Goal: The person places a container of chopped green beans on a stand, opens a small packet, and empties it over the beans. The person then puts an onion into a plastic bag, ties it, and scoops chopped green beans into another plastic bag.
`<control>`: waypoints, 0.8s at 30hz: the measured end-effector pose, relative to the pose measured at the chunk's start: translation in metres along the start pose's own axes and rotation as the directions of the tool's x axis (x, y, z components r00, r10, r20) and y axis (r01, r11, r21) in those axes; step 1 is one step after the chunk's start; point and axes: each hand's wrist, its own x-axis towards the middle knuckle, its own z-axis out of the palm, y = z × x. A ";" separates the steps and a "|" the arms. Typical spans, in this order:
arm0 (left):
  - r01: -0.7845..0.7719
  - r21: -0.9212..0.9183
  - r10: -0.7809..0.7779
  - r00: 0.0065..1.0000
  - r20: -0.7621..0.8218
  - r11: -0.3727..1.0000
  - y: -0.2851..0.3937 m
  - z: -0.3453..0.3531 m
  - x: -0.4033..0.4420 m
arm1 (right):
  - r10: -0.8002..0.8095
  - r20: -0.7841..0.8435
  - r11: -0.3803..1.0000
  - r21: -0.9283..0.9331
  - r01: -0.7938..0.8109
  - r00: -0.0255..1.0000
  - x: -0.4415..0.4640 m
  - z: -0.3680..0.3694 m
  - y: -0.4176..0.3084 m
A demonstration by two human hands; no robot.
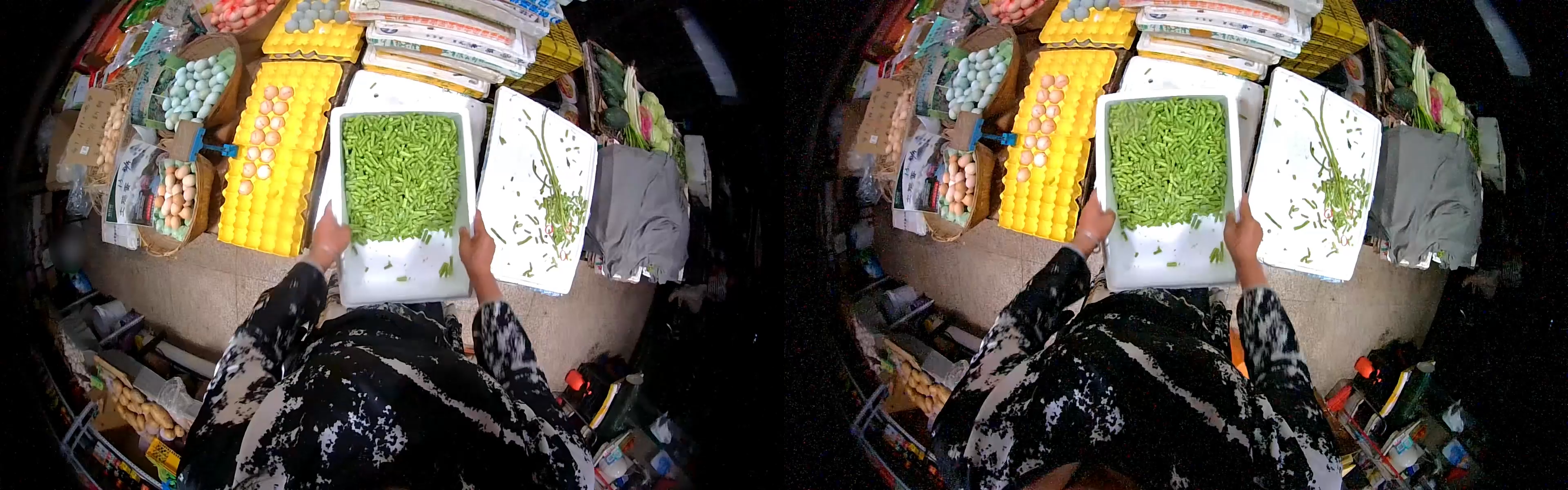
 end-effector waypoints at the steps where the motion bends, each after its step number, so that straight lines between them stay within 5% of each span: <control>1: 0.028 0.031 -0.028 0.999 0.016 0.999 0.004 0.001 0.014 | -0.027 0.022 0.999 -0.044 0.028 0.999 0.015 0.003 -0.002; 7: 0.051 0.048 -0.056 0.991 0.119 0.998 0.039 -0.026 0.046 | -0.144 0.031 0.989 0.034 0.142 0.989 0.047 -0.002 -0.005; 11: -0.258 0.015 0.254 0.937 -0.241 0.966 0.016 -0.010 -0.005 | -0.297 -0.309 0.941 0.067 0.332 0.904 0.005 -0.005 -0.009; 12: -0.250 0.016 0.246 0.940 -0.236 0.968 0.015 -0.010 -0.001 | -0.293 -0.301 0.943 0.068 0.327 0.908 0.012 -0.003 -0.011; 14: -0.065 -0.053 0.060 0.994 -0.088 0.997 0.021 -0.009 0.027 | -0.120 0.038 0.989 -0.086 0.122 0.992 0.041 -0.001 -0.015; 15: 0.002 0.080 0.001 0.999 -0.035 0.997 0.026 -0.013 0.040 | -0.124 0.034 0.988 -0.085 0.126 0.992 0.048 -0.002 -0.015; 18: -0.021 0.067 0.020 1.000 0.022 0.998 0.047 -0.035 0.046 | -0.167 0.020 0.979 0.122 0.164 0.986 0.045 -0.004 -0.016; 19: -0.065 0.166 0.071 0.997 -0.027 0.984 0.049 -0.034 0.038 | -0.001 0.080 0.994 0.108 -0.007 0.997 0.034 -0.008 -0.018; 20: 0.041 0.262 -0.048 0.999 0.019 0.964 0.080 -0.046 0.016 | 0.002 0.077 0.994 0.113 -0.010 0.997 0.023 0.000 -0.009; 22: -0.040 0.155 0.045 0.999 -0.027 0.987 0.076 -0.044 -0.014 | -0.083 -0.259 0.866 0.460 0.199 0.962 0.013 0.035 0.023; 23: -0.103 0.133 0.113 0.991 -0.071 0.986 0.048 -0.041 -0.011 | -0.199 -0.324 0.895 0.325 0.306 0.925 0.019 0.051 0.041; 24: -0.248 -0.061 0.240 0.964 -0.113 0.967 0.018 -0.041 0.002 | -0.164 -0.180 0.963 0.186 0.197 0.970 0.016 0.030 0.013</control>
